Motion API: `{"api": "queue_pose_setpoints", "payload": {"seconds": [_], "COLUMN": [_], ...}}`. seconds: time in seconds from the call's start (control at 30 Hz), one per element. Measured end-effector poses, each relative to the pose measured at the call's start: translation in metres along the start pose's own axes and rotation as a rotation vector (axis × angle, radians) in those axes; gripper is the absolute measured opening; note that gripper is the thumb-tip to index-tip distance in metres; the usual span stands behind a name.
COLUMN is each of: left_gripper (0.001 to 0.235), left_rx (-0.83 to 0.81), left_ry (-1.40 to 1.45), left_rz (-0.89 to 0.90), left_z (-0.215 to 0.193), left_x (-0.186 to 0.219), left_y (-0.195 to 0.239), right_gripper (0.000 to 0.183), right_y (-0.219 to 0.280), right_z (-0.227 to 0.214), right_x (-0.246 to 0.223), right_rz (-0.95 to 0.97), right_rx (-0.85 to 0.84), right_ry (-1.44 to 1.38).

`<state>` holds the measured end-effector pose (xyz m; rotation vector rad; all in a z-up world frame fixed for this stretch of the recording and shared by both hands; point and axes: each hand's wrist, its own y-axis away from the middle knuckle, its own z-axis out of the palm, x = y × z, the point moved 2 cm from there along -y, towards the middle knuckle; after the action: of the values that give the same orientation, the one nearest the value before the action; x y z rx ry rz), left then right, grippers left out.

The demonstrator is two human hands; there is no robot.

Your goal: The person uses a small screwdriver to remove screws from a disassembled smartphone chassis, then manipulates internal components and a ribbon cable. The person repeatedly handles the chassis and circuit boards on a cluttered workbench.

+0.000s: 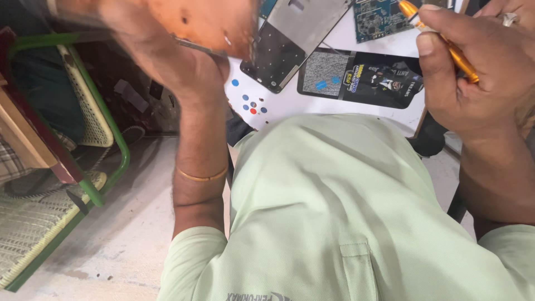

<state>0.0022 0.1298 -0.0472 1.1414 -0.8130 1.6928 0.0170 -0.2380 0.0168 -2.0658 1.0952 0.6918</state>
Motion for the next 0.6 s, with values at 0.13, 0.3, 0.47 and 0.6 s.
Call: {"api": "queue_pose_setpoints", "payload": {"seconds": [0.13,0.3,0.47,0.6], "left_gripper": [0.031,0.03,0.033,0.022], "left_rx": [0.042,0.004,-0.023,-0.078], "left_ry": [-0.048,-0.205,0.014,-0.602], "left_rz": [0.104,0.096,0.102,0.223], "left_z": [-0.038,-0.052,-0.078,-0.088], "left_x": [0.019,0.009,-0.013,-0.014], "left_y": [-0.015,-0.038,-0.027,-0.029], "right_gripper": [0.018,0.02,0.023,0.023], "right_y": [0.006,0.015,0.017,0.01], "right_z": [0.006,0.01,0.011,0.012], "right_x": [0.006,0.013,0.022,0.011], "right_rz": [-0.118,-0.119,-0.045,-0.117], "right_rx": [0.026,0.015,0.002,0.003], "right_ry": [0.026,0.075,0.034,0.108]}}
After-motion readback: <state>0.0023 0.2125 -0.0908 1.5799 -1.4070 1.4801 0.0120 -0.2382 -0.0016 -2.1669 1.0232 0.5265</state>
